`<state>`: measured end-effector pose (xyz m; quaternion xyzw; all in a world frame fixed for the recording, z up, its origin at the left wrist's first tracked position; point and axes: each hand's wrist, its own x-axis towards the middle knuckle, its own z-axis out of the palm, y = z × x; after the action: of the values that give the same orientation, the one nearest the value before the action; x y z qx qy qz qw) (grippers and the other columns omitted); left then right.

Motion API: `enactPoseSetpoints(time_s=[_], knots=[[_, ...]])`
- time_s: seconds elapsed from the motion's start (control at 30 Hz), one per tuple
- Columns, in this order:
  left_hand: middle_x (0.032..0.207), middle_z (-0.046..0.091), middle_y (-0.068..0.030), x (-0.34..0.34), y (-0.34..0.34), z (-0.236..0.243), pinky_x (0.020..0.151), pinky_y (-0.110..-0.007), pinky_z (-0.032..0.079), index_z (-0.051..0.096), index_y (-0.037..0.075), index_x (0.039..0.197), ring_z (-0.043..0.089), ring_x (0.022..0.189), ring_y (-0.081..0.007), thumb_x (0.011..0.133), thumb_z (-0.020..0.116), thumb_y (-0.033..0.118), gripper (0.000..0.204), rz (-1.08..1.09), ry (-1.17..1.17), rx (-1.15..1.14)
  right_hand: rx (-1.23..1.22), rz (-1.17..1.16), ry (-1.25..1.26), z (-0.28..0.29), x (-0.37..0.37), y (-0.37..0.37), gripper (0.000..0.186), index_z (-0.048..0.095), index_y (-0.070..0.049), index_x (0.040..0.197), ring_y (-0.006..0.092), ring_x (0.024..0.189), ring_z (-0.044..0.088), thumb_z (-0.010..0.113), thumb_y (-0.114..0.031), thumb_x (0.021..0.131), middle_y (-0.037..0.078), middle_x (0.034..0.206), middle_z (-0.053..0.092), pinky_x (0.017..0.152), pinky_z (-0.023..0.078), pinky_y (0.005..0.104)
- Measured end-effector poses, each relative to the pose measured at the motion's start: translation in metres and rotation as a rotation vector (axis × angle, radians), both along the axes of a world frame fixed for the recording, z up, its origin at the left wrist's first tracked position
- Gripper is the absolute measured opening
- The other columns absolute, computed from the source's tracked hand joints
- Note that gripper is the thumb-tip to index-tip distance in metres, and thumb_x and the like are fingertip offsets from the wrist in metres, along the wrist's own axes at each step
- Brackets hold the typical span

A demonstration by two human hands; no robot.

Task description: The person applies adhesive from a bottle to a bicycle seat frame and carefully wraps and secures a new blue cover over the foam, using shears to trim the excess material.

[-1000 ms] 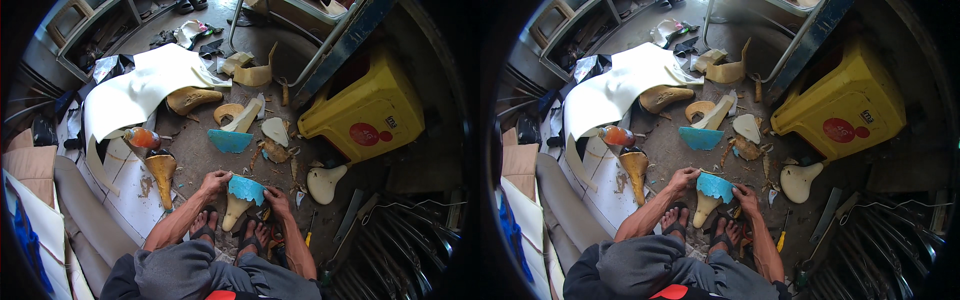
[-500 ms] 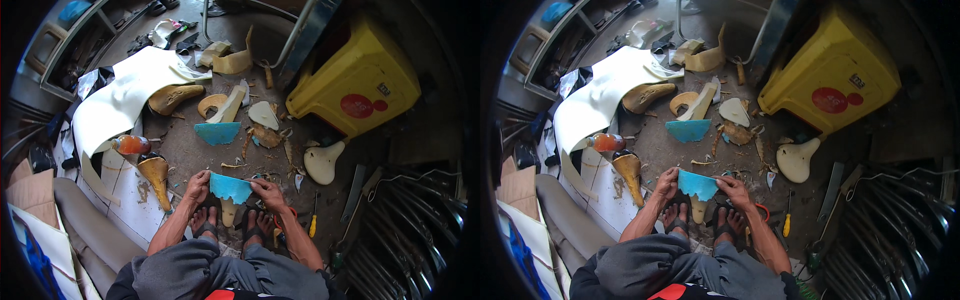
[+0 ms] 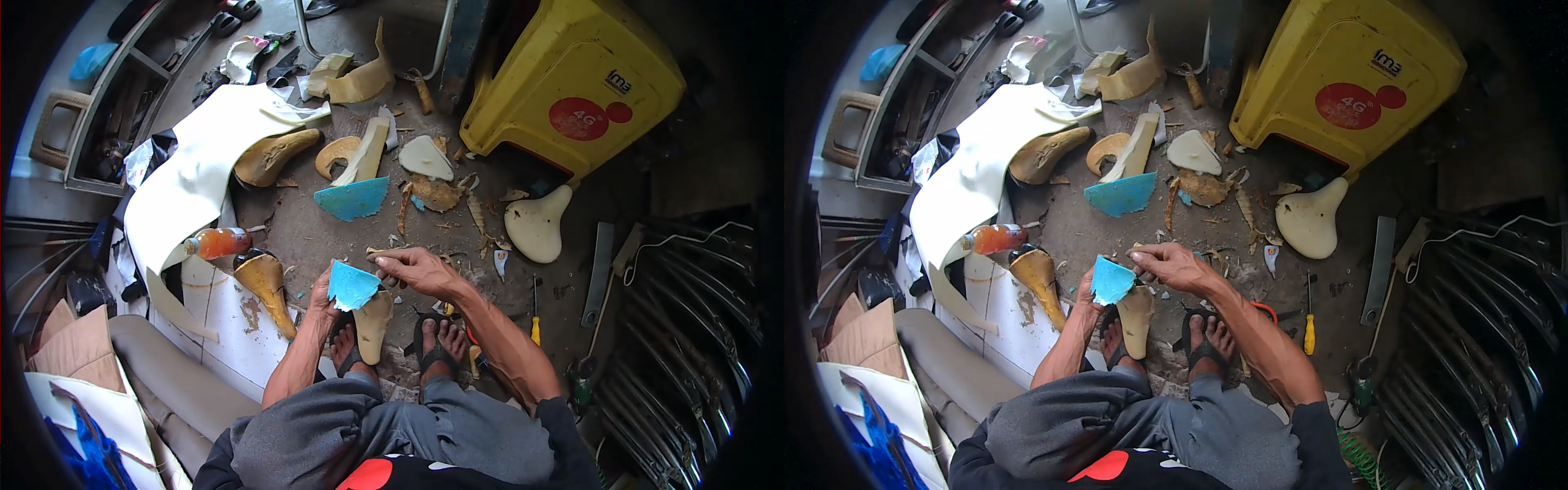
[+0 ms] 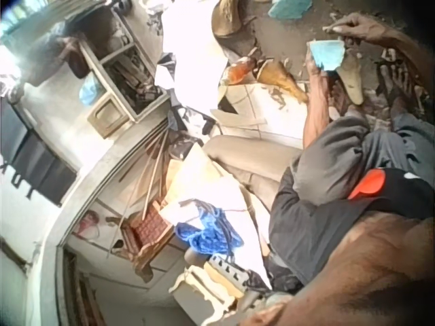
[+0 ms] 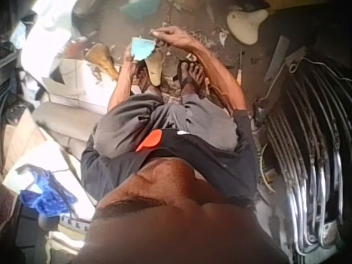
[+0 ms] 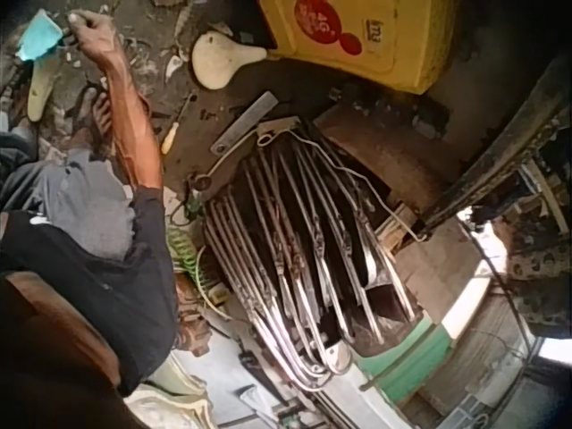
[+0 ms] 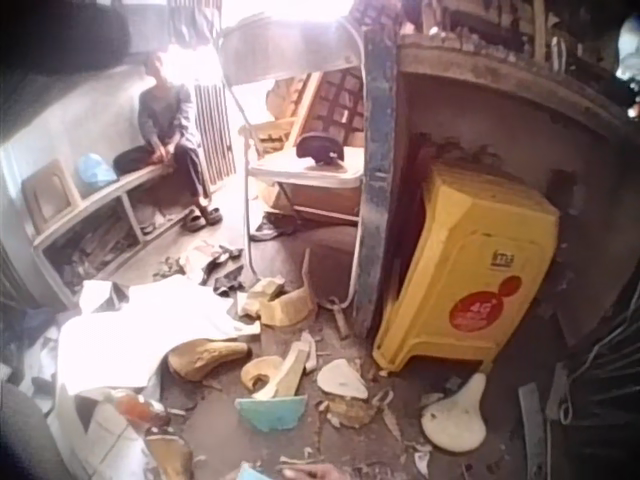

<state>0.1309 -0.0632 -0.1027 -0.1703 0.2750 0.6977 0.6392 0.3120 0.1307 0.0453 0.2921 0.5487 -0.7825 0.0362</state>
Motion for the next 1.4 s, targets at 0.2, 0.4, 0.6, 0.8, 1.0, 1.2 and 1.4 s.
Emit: enactPoseSetpoints(time_s=[0.2, 0.4, 0.6, 0.8, 1.0, 1.2, 1.4], knots=[[0.094, 0.072, -0.0134, -0.003, -0.007, -0.001, 0.079, -0.047, 0.062, 0.067, 0.004, 0.102, 0.073, 0.084, -0.0279, 0.102, 0.055, 0.030, 0.029, 0.007, 0.011, 0.044, 0.095, 0.016, -0.072, 0.011, -0.002, -0.013, 0.050, 0.070, 0.001, 0.113, 0.0145, 0.087, 0.064, 0.069, -0.044, 0.093, 0.007, 0.096, 0.071, 0.079, 0.052, 0.0299], [0.085, 0.070, -0.0063, 0.006, -0.005, 0.001, 0.071, -0.036, 0.060, 0.065, 0.007, 0.096, 0.070, 0.076, -0.0180, 0.103, 0.056, 0.032, 0.027, 0.030, 0.181, -0.102, 0.081, -0.046, -0.133, 0.008, 0.014, -0.021, 0.042, 0.070, 0.002, 0.108, 0.0156, 0.087, 0.065, 0.072, -0.037, 0.091, 0.008, 0.096, 0.071, 0.080, 0.052, 0.0312], [0.087, 0.070, -0.0064, 0.009, -0.008, -0.002, 0.072, -0.036, 0.060, 0.065, 0.007, 0.096, 0.070, 0.079, -0.0184, 0.102, 0.057, 0.033, 0.028, 0.065, 0.221, -0.167, 0.048, -0.169, -0.110, -0.015, 0.024, -0.035, 0.032, 0.070, 0.002, 0.104, 0.0158, 0.089, 0.065, 0.071, -0.028, 0.093, 0.008, 0.096, 0.071, 0.080, 0.053, 0.0329], [0.091, 0.070, -0.0082, 0.004, -0.025, 0.000, 0.080, -0.044, 0.061, 0.065, 0.008, 0.098, 0.071, 0.084, -0.0237, 0.102, 0.055, 0.034, 0.028, 0.101, 0.116, -0.074, -0.109, -0.253, -0.040, -0.028, 0.028, -0.052, 0.034, 0.068, 0.003, 0.097, 0.0151, 0.090, 0.067, 0.071, -0.031, 0.093, 0.008, 0.094, 0.069, 0.083, 0.055, 0.0312], [0.108, 0.069, -0.0106, -0.003, -0.030, -0.006, 0.090, -0.044, 0.057, 0.066, 0.008, 0.108, 0.065, 0.105, -0.0293, 0.100, 0.058, 0.025, 0.021, 0.171, 0.170, 0.168, -0.213, -0.256, -0.122, -0.018, 0.019, -0.049, 0.041, 0.066, 0.002, 0.103, 0.0169, 0.096, 0.068, 0.066, -0.038, 0.097, 0.011, 0.102, 0.068, 0.085, 0.058, 0.0345], [0.096, 0.068, -0.0085, 0.010, -0.004, 0.026, 0.077, -0.032, 0.055, 0.066, 0.006, 0.098, 0.066, 0.086, -0.0188, 0.102, 0.057, 0.028, 0.024, 0.102, 0.379, -0.044, 0.011, -0.204, -0.100, 0.003, 0.022, -0.047, 0.047, 0.066, -0.001, 0.116, 0.0192, 0.098, 0.068, 0.065, -0.043, 0.096, 0.010, 0.105, 0.069, 0.086, 0.056, 0.0347], [0.098, 0.068, -0.0090, 0.008, -0.012, 0.042, 0.084, -0.034, 0.053, 0.067, 0.005, 0.100, 0.065, 0.092, -0.0192, 0.102, 0.058, 0.030, 0.026, 0.103, 0.489, -0.094, 0.191, -0.133, -0.079, 0.022, 0.026, -0.055, 0.050, 0.064, -0.002, 0.124, 0.0210, 0.107, 0.065, 0.072, -0.040, 0.092, 0.012, 0.110, 0.069, 0.091, 0.053, 0.0335]])
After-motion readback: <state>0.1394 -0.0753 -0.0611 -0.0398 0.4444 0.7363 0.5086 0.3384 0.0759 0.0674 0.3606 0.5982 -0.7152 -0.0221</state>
